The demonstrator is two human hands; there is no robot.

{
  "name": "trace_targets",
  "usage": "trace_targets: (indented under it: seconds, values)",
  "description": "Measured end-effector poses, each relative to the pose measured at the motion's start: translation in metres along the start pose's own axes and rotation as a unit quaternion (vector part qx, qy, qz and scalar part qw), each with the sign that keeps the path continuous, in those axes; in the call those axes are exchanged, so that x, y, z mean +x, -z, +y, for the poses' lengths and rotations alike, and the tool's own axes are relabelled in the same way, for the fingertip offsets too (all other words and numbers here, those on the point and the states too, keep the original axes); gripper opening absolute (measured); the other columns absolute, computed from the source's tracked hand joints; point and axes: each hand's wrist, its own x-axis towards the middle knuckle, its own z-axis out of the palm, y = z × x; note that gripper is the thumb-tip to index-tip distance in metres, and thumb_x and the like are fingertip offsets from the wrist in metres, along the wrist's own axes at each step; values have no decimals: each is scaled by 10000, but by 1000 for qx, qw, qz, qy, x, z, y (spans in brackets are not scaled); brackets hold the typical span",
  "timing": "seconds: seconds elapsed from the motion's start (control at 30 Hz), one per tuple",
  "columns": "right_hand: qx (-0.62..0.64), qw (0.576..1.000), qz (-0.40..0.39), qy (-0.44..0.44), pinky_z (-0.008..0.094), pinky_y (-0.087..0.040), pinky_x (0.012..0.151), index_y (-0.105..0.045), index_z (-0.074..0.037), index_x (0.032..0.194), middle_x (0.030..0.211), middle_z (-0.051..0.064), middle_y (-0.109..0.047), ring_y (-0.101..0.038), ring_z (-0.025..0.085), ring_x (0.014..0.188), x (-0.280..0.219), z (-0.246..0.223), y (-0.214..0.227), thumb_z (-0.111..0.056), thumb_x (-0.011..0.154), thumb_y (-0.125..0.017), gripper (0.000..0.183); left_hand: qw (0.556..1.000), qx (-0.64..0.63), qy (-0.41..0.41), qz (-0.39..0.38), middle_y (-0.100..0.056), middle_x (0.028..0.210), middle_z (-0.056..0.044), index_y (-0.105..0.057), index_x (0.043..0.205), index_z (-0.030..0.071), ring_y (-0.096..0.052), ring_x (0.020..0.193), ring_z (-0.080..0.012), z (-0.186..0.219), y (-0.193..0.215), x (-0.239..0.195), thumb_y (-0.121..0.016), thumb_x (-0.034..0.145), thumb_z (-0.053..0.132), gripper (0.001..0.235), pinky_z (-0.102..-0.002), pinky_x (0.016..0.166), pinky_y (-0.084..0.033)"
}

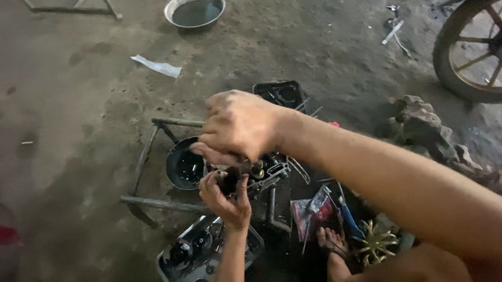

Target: The person is sitting on the floor assembling a motorcycle engine block. They use a wrench to tighten bolts on the engine and handle various small metal parts, placing them into a tray.

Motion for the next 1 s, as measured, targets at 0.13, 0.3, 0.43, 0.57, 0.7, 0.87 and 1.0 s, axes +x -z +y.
trace_targets:
  seconds: [0.13, 0.3, 0.43, 0.57, 0.7, 0.87, 1.0]
  values:
    - [-35, 995, 33, -88, 447, -469, 577, -555, -87, 692, 668, 77, -574, -624, 295, 654, -6, -7, -2, -162, 1003, -678, 342, 999, -3, 41, -2, -597, 1196, -172, -586, 1205, 17, -567, 1149, -394, 5, -1, 3, -789, 918, 429, 542, -515, 996, -434]
    - [-56, 997, 14, -49, 461, -466, 537, -605, -90, 693, 666, 80, -612, -617, 326, 626, 1, -8, 7, -218, 978, -695, 325, 999, -3, 43, -17, -572, 1212, -206, -560, 1235, -16, -543, 1129, -415, 3, 0, 1, -764, 938, 444, 585, -524, 990, -420]
    - [-59, 994, 3, -97, 461, -481, 538, -615, -102, 685, 659, 75, -618, -636, 319, 639, -1, -16, -1, -207, 951, -694, 297, 999, 4, 28, -15, -584, 1192, -178, -577, 1179, 18, -557, 1156, -408, 6, 1, 3, -769, 936, 456, 536, -521, 1019, -428]
    - [-87, 990, -3, -108, 452, -512, 553, -669, -90, 775, 702, 80, -638, -656, 309, 669, -3, -17, -1, -212, 943, -698, 210, 999, 15, 38, -25, -588, 1182, -181, -583, 1190, 15, -559, 1147, -404, -3, 0, -5, -763, 939, 446, 530, -535, 1018, -416]
    - [-102, 990, 4, -98, 449, -521, 565, -686, -96, 821, 715, 72, -650, -660, 307, 683, -2, -15, -7, -226, 941, -702, 177, 999, -2, 35, -19, -591, 1152, -174, -577, 1167, 14, -558, 1122, -392, 0, 0, 0, -771, 938, 462, 539, -539, 1011, -418]
    - [-121, 984, -15, -129, 449, -507, 511, -707, -104, 823, 682, 87, -642, -647, 302, 624, 0, -25, 1, -248, 920, -715, 174, 999, 39, 15, -24, -571, 1185, -185, -569, 1212, 0, -537, 1140, -396, -4, 3, -8, -759, 967, 458, 553, -526, 997, -414]
    - [-46, 990, 15, -131, 438, -515, 581, -661, -46, 815, 785, 111, -627, -666, 306, 803, -4, -43, 0, -199, 999, -692, 242, 997, -4, 43, -68, -575, 1111, -159, -572, 1179, 53, -561, 1082, -354, 6, 10, 7, -783, 909, 446, 521, -504, 957, -430]
